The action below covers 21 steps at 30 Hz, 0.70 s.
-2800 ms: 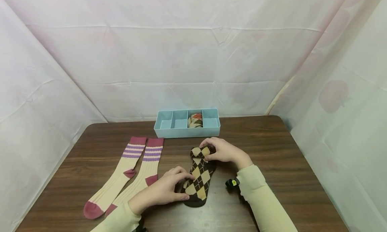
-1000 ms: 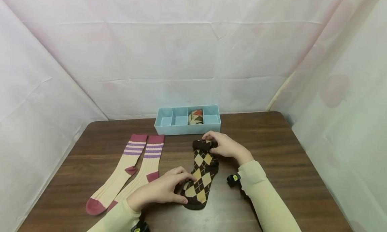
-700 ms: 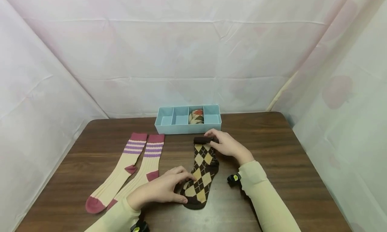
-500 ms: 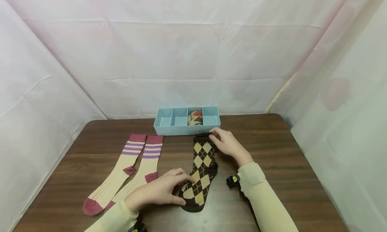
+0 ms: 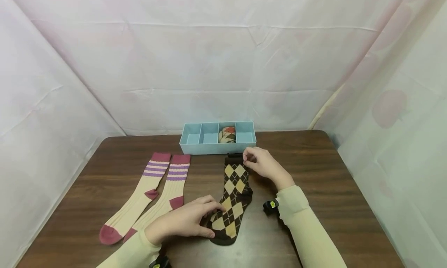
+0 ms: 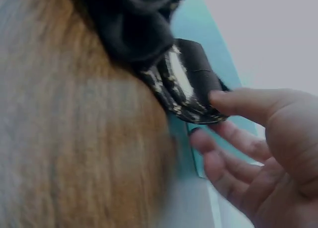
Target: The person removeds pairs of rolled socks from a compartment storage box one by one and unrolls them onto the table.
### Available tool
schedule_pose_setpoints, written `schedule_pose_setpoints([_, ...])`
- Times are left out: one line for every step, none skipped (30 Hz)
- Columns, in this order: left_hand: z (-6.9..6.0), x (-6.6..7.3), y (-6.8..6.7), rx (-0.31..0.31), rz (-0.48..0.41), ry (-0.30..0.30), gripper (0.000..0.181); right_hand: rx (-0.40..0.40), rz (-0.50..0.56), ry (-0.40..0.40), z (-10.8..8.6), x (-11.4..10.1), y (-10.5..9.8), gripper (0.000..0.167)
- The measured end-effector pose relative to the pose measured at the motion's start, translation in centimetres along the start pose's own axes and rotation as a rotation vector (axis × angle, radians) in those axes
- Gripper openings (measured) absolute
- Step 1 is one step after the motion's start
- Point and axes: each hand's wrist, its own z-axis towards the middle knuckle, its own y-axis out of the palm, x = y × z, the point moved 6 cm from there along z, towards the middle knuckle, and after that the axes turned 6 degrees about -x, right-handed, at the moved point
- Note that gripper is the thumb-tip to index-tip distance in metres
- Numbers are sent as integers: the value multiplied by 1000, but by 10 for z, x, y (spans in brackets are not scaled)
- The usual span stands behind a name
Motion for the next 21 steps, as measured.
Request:
schedule_pose_setpoints([-1, 0, 0, 0, 0, 1, 67, -21, 0, 13, -1, 0, 0, 13])
schedule_pose_setpoints([-2, 1, 0, 1, 1, 1, 67, -42, -6, 27, -1, -1, 1, 11])
schedule_pose_setpoints([-3, 1, 0, 3, 1, -1, 67, -63, -11, 38, -2, -1, 1, 13])
schedule_pose_setpoints([-5, 1, 0, 7, 2, -2, 67, -82, -20, 48, -2, -1, 2, 17])
schedule_pose_setpoints([-6, 1, 0, 10, 3, -4, 67, -98, -29, 56, -3, -2, 3, 21])
schedule_pose_setpoints([-7, 1, 1, 14, 5, -6, 67, -110, -46, 57, -3, -2, 4, 24])
schedule_pose_setpoints([-9, 1, 1, 19, 8, -7, 66, -121, -60, 59, -2, -2, 4, 28])
schedule_pose_setpoints([-10, 2, 0, 24, 13, -8, 66, -131, -75, 58, -2, -2, 6, 32])
schedule_pose_setpoints([-11, 2, 0, 28, 17, -7, 66, -141, -87, 55, -1, -2, 7, 35])
schedule_pose_setpoints([-12, 2, 0, 32, 23, -6, 67, -150, -104, 49, -1, -2, 8, 37])
schedule_pose_setpoints([-13, 3, 0, 35, 29, -4, 67, -158, -116, 44, -1, -3, 9, 38])
schedule_pose_setpoints([-14, 3, 1, 38, 37, -2, 67, -163, -129, 38, -1, -3, 10, 39])
schedule_pose_setpoints([-15, 3, 1, 40, 42, -1, 67, -168, -135, 35, -1, -3, 11, 40])
schedule_pose_setpoints([-15, 3, 2, 42, 47, 0, 67, -170, -141, 26, -1, -4, 12, 41])
schedule_pose_setpoints([-16, 4, 2, 44, 51, 0, 67, -169, -145, 18, -1, -5, 12, 41])
schedule_pose_setpoints([-17, 4, 3, 46, 54, 1, 66, -165, -153, 11, -1, -6, 13, 40])
schedule_pose_setpoints([-19, 4, 3, 48, 56, 3, 66, -157, -159, 5, -2, -6, 13, 40])
schedule_pose_setpoints([-19, 4, 3, 51, 56, 7, 66, -146, -174, -4, -2, -7, 12, 39])
schedule_pose_setpoints([-20, 4, 4, 52, 54, 11, 65, -134, -190, -11, -3, -9, 12, 38])
schedule_pose_setpoints([-21, 5, 4, 54, 53, 16, 65, -121, -209, -20, -3, -10, 11, 37])
schedule_pose_setpoints([-22, 5, 4, 56, 51, 19, 64, -108, -231, -22, -4, -11, 10, 37])
